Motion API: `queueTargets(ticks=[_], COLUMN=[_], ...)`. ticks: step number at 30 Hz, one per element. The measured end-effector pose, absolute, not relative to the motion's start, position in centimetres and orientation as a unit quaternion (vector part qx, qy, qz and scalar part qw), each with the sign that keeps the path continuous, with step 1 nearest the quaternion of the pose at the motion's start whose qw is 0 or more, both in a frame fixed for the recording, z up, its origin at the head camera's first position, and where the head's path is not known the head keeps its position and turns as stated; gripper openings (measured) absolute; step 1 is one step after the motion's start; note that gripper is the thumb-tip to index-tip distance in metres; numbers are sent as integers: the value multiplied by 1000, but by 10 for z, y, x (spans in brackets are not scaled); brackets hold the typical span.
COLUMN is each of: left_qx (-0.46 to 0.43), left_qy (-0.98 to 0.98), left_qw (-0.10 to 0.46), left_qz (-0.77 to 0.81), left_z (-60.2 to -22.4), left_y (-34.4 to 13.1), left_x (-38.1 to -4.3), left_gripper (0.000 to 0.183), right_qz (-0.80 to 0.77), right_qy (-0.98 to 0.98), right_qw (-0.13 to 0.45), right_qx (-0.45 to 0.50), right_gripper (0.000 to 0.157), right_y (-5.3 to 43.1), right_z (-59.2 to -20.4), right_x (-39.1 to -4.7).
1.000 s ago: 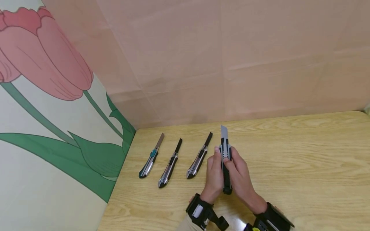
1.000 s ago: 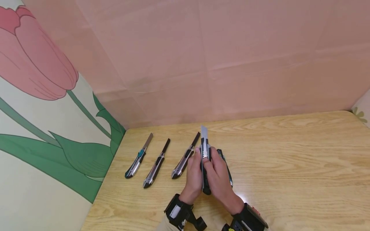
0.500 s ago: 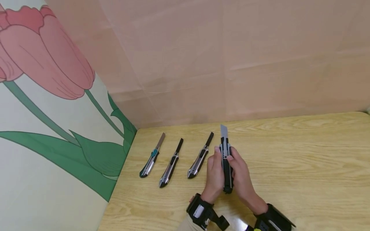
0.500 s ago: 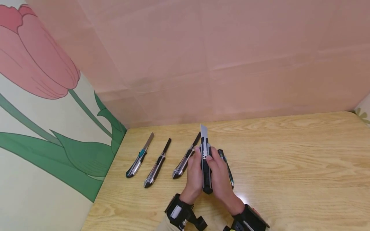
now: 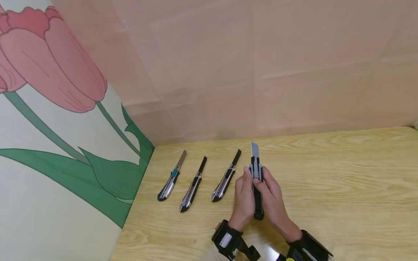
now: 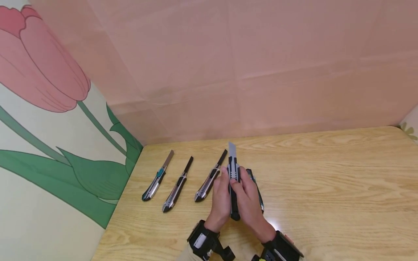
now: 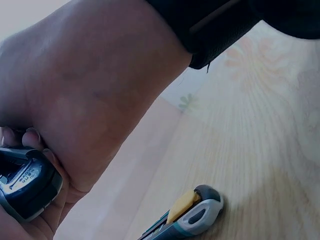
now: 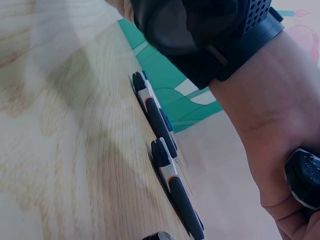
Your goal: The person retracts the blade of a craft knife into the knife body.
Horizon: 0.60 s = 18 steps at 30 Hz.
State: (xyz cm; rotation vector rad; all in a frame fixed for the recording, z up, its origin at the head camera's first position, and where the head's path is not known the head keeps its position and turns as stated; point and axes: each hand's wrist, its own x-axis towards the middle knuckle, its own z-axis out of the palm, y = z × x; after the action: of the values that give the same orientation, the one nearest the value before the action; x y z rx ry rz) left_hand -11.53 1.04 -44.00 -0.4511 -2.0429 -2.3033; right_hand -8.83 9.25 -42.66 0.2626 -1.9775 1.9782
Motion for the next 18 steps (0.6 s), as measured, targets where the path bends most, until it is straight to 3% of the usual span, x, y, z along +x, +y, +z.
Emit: queueTargets(ticks=[18], left_qx=[-137], left_qy=[-646], left_qw=[6], left_qz=[-751], left_z=[-441], left_y=[9], left_x=[-116], left_gripper=[61], right_qz=[684], right_qy=[-692], right_qw=[188], right_qx=[134], right_gripper=[40], right_y=[92], right_z=[-435], right_x=[-89])
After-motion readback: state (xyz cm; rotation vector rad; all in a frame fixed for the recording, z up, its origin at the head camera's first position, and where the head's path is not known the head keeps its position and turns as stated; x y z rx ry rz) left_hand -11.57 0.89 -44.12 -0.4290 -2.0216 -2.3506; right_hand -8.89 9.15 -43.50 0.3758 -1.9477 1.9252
